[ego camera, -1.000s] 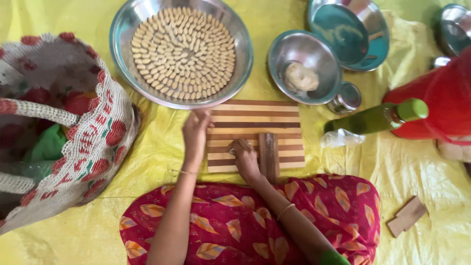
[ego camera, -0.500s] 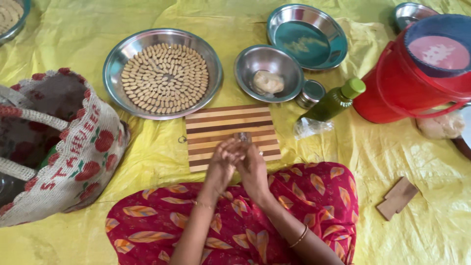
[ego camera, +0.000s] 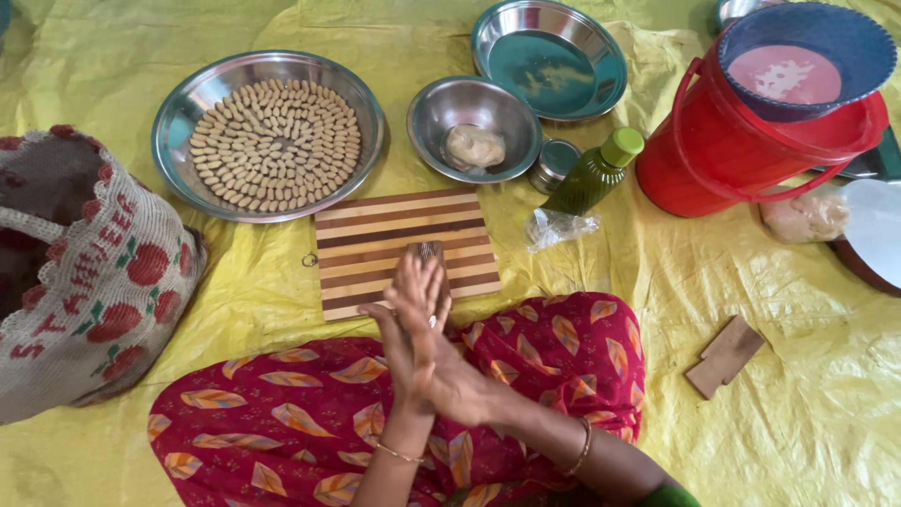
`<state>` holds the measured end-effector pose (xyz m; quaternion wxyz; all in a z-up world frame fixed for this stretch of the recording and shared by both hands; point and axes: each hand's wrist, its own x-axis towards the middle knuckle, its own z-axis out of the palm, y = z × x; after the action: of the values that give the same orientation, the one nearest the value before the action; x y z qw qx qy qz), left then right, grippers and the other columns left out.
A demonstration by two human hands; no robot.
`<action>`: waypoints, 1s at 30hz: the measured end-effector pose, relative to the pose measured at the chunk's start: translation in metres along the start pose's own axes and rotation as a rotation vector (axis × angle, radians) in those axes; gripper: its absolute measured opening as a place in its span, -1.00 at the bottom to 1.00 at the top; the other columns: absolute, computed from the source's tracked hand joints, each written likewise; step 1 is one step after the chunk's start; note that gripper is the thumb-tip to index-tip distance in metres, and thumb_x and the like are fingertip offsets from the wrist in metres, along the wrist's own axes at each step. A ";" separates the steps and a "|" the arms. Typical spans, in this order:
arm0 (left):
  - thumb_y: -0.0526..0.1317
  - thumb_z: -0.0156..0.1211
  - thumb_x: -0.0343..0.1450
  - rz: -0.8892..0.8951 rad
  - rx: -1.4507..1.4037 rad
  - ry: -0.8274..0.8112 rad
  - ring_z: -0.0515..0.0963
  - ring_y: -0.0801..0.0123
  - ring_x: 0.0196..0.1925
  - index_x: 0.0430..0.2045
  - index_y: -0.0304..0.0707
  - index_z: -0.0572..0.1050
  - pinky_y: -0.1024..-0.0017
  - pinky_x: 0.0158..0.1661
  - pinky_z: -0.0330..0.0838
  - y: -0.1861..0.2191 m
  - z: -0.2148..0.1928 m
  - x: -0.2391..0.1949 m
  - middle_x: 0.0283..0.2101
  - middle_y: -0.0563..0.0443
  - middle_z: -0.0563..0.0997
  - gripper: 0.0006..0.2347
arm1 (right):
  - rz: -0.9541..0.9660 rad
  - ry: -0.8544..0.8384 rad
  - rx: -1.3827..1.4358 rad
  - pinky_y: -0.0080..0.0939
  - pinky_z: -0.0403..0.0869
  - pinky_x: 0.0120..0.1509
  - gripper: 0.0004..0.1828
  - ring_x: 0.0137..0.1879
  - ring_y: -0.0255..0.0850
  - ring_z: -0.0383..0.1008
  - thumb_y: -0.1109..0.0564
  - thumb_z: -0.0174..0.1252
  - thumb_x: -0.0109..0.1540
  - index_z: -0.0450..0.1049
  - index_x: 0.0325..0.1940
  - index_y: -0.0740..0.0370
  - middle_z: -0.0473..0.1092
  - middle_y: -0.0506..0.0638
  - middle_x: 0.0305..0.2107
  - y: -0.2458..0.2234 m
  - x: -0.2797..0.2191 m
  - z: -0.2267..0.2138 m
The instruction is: The person sits on a yellow tarp and repeatedly takes small pieces of dough, rolls them into balls, and presses them onto a grooved wooden board to create ridged shapes. The finished pieces are placed into a large metal tray. The person also handles a larger dough mass wrapped in plastic and unwraps it during the process.
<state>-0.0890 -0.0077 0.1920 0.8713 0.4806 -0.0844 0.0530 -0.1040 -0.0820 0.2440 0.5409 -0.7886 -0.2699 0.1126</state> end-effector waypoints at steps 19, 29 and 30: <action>0.45 -0.54 0.40 -0.370 -1.292 -0.202 0.16 -0.14 0.51 0.49 -0.17 0.00 0.00 0.48 0.10 -0.048 -0.014 0.024 0.47 -0.40 0.13 -0.15 | 0.128 0.304 0.166 0.02 0.34 0.32 -0.51 0.29 0.06 0.33 0.09 -0.19 0.29 0.23 0.29 0.25 0.30 0.22 0.17 0.050 0.020 -0.028; 0.12 -0.11 0.47 -0.499 -0.399 0.536 0.47 0.13 0.31 0.20 -0.31 0.32 0.15 0.35 0.27 -0.147 -0.099 0.030 0.19 -0.23 0.52 -0.47 | 0.373 0.349 -0.110 -0.23 0.62 -0.23 -0.72 -0.27 -0.16 0.64 0.39 0.08 0.25 0.59 -0.05 0.22 0.57 0.08 -0.24 0.127 0.006 0.001; 0.04 -0.02 0.50 -0.542 -0.117 0.556 0.52 0.22 0.29 0.17 -0.25 0.34 0.21 0.35 0.32 -0.160 -0.112 0.020 0.17 -0.13 0.56 -0.56 | 0.579 0.321 -0.012 -0.22 0.60 -0.33 -0.73 -0.34 -0.19 0.64 0.35 0.06 0.29 0.59 -0.03 0.17 0.56 0.05 -0.26 0.139 0.005 -0.006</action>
<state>-0.0311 0.0020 0.0052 0.8694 0.4021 0.2817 -0.0556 -0.0546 -0.1217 0.1196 0.5174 -0.8434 0.0534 0.1343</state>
